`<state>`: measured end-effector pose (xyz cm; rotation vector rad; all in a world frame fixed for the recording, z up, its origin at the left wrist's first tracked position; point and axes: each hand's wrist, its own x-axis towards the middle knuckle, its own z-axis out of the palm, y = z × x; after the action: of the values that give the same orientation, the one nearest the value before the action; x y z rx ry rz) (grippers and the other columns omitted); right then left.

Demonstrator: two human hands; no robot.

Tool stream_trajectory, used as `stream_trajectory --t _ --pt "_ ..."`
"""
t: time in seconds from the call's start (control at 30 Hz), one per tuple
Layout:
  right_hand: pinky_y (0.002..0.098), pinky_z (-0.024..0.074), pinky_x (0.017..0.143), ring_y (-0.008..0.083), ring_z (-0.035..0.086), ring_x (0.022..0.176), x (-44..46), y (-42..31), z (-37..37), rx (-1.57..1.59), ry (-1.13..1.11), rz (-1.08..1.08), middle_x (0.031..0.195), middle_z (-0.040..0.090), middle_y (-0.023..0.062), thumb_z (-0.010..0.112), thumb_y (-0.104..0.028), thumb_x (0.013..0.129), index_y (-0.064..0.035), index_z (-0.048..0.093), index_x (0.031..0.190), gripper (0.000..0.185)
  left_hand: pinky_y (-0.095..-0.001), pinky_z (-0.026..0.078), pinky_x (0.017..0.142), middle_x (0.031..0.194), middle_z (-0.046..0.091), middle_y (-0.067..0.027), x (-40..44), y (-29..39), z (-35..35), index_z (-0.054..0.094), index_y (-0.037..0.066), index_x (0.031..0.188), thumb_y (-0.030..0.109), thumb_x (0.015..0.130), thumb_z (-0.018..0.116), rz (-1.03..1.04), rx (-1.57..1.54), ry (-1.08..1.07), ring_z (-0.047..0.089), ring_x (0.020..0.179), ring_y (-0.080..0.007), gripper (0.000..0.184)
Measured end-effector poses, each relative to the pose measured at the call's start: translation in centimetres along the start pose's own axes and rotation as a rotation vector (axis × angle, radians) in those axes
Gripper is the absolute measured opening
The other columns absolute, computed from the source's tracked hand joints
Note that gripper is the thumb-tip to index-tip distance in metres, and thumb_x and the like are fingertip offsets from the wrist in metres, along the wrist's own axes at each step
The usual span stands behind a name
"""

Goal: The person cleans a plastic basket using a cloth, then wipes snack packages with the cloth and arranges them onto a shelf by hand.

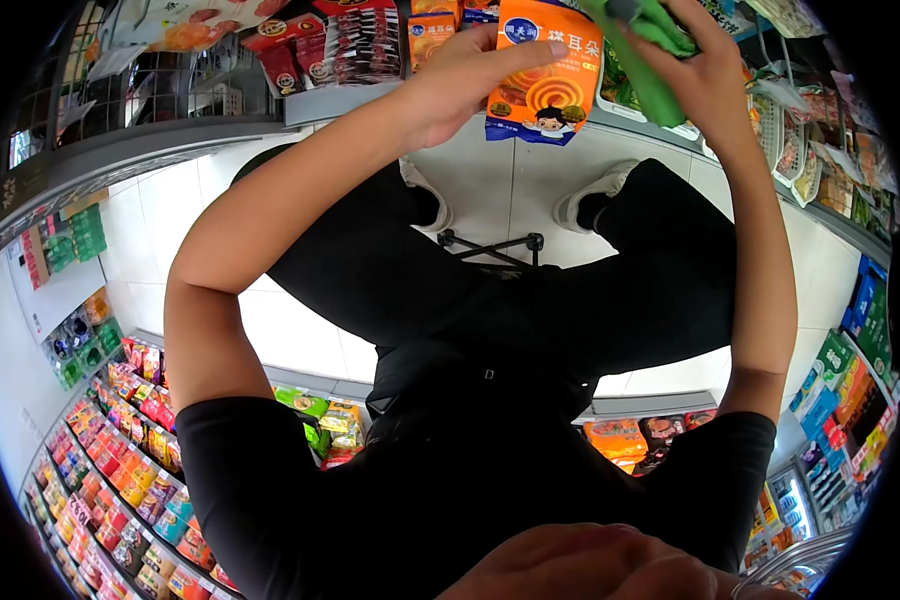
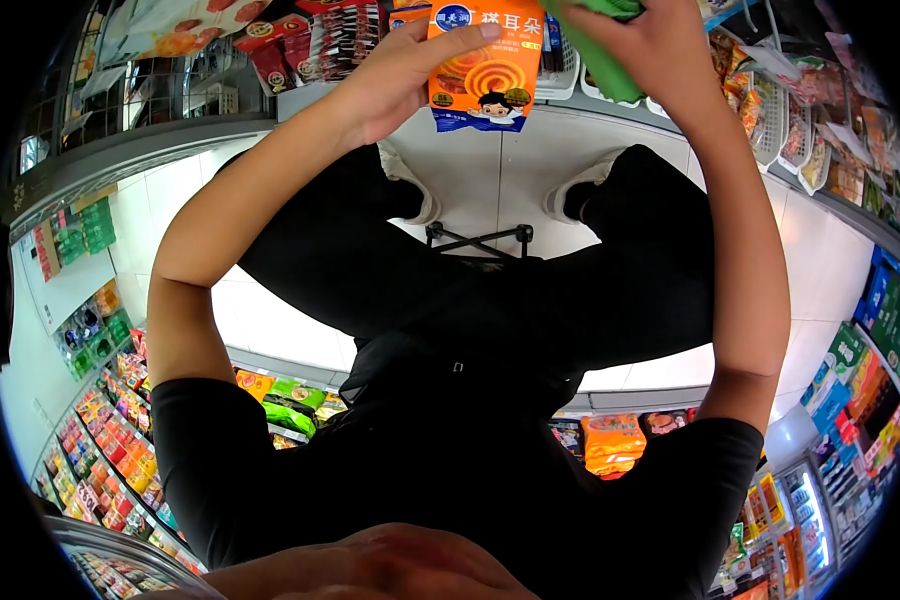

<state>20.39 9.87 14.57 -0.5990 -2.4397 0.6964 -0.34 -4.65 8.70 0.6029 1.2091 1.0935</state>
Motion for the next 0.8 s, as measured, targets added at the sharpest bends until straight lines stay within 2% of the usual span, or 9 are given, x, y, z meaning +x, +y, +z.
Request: stream_trajectory --t 0.1,0.2,0.33,0.4,0.5,0.6,0.67,0.73,0.8 --pt "0.0364 0.0508 0.083 0.0314 0.066 0.093 0.2 -0.1 0.4 -0.129 -0.042 -0.124 0.099 0.066 0.0150 0.080 0.000 0.069 0.0007 0.067 0.114 0.046 -0.0307 0.056 0.092 0.119 0.069 -0.0097 0.2 -0.5 -0.1 0.056 -0.001 0.130 0.039 0.089 0.082 0.032 0.060 0.015 0.070 0.108 -0.0155 0.063" --pt "0.0383 0.0507 0.079 0.0338 0.065 0.090 0.1 -1.6 -0.1 -0.042 -0.127 -0.066 0.096 0.065 0.0157 0.080 -0.001 0.070 0.0000 0.068 0.114 0.045 -0.0286 0.057 0.089 0.114 0.070 -0.0078 0.1 -0.3 0.1 0.059 0.000 0.127 0.033 0.091 0.080 0.053 0.074 0.037 0.070 0.106 -0.0141 0.053" --pt "0.0400 0.0523 0.077 0.0362 0.067 0.088 -0.6 -1.4 1.5 0.096 -0.170 -0.136 0.095 0.066 0.0156 0.080 -0.002 0.069 -0.0009 0.069 0.114 0.046 -0.0274 0.057 0.088 0.111 0.071 -0.0073 1.6 -1.7 -0.9 0.061 0.000 0.125 0.024 0.093 0.076 0.172 0.167 0.038 0.070 0.104 -0.0135 0.043" --pt "0.0409 0.0530 0.077 0.0374 0.067 0.088 -0.7 -1.6 2.1 0.127 -0.141 -0.145 0.095 0.067 0.0160 0.079 -0.002 0.070 -0.0014 0.070 0.114 0.045 -0.0282 0.058 0.089 0.114 0.071 -0.0090 1.5 -2.3 -1.0 0.059 0.000 0.128 0.020 0.092 0.075 0.200 0.196 0.046 0.071 0.103 -0.0140 0.043" --pt "0.0413 0.0534 0.079 0.0380 0.067 0.089 -0.1 -1.3 1.3 -0.140 -0.149 -0.057 0.097 0.068 0.0169 0.079 -0.003 0.071 -0.0020 0.070 0.113 0.043 -0.0293 0.058 0.090 0.115 0.071 -0.0100 0.8 -1.8 -0.5 0.058 0.000 0.129 0.017 0.091 0.077 0.215 0.260 0.052 0.071 0.102 -0.0144 0.046" --pt "0.0412 0.0530 0.079 0.0378 0.067 0.089 -0.2 0.5 1.9 -0.050 -0.052 -0.093 0.095 0.067 0.0172 0.078 -0.002 0.072 -0.0026 0.070 0.114 0.042 -0.0297 0.059 0.089 0.114 0.071 -0.0107 0.4 -1.2 0.1 0.057 0.000 0.130 0.016 0.089 0.080 0.235 0.262 0.017 0.071 0.102 -0.0151 0.050" --pt "0.0415 0.0526 0.079 0.0379 0.066 0.088 -0.2 -2.6 1.3 -0.027 -0.107 -0.064 0.095 0.066 0.0168 0.077 -0.002 0.073 -0.0032 0.069 0.115 0.043 -0.0294 0.059 0.088 0.114 0.071 -0.0112 0.8 -1.4 -0.1 0.057 -0.001 0.130 0.017 0.087 0.083 0.284 0.210 -0.025 0.071 0.102 -0.0157 0.053" --pt "0.0413 0.0525 0.078 0.0379 0.066 0.088 -0.8 -3.4 2.2 0.073 -0.097 -0.058 0.095 0.066 0.0167 0.077 -0.001 0.072 -0.0032 0.069 0.115 0.044 -0.0292 0.059 0.089 0.115 0.071 -0.0117 1.4 -2.1 -0.9 0.057 -0.002 0.129 0.019 0.087 0.084 0.256 0.296 -0.043 0.071 0.103 -0.0159 0.055" --pt "0.0411 0.0522 0.078 0.0382 0.066 0.088 -0.6 -2.7 2.8 0.096 -0.078 -0.148 0.095 0.065 0.0160 0.077 0.001 0.071 -0.0028 0.068 0.115 0.045 -0.0291 0.059 0.089 0.115 0.071 -0.0122 1.5 -2.4 -1.2 0.057 -0.003 0.129 0.020 0.086 0.085 0.255 0.354 -0.032 0.071 0.103 -0.0160 0.056"
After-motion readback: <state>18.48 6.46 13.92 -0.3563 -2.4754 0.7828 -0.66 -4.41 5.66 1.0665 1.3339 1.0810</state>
